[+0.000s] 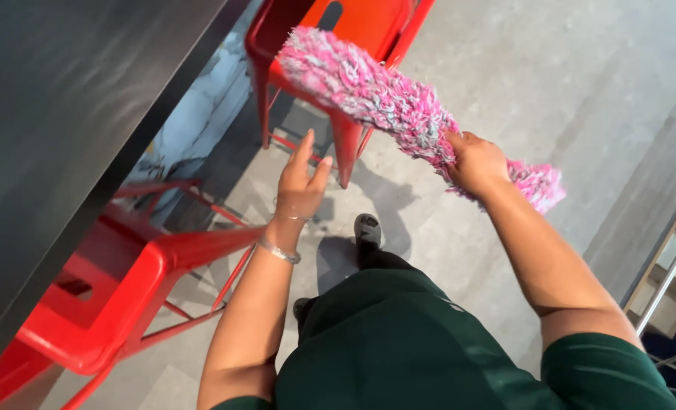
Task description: The person wipes down a red metal stool and a black countertop using a duster and a cloth with spray liquid.
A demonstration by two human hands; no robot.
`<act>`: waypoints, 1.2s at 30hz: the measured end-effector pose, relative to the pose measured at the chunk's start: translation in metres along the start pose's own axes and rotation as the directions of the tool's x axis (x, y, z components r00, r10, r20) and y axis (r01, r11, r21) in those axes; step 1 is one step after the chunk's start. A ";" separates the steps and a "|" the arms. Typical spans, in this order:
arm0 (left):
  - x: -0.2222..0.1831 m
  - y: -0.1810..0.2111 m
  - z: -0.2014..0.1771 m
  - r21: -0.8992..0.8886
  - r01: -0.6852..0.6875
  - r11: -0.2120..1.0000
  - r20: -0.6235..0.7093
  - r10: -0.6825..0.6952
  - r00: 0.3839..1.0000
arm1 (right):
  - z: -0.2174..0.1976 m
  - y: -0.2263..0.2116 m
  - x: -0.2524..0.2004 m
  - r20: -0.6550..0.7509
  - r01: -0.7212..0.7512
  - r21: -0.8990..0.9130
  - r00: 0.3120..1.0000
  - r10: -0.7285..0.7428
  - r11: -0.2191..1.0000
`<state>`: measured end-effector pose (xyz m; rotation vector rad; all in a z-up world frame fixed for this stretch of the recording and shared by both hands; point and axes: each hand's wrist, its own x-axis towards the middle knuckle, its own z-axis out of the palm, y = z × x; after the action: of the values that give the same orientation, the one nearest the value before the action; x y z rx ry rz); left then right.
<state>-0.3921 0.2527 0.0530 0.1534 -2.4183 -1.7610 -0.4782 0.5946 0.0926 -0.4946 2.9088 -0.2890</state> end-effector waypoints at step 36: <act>0.153 0.069 0.122 0.404 -0.062 0.913 0.066 0.038 0.997 | -0.175 0.068 0.152 -0.060 -0.131 -0.230 0.991 0.121 0.964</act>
<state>-0.5638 0.3622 0.0903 0.0853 -2.7725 -1.2329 -0.6757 0.6334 0.2255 -0.3367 3.0181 0.0622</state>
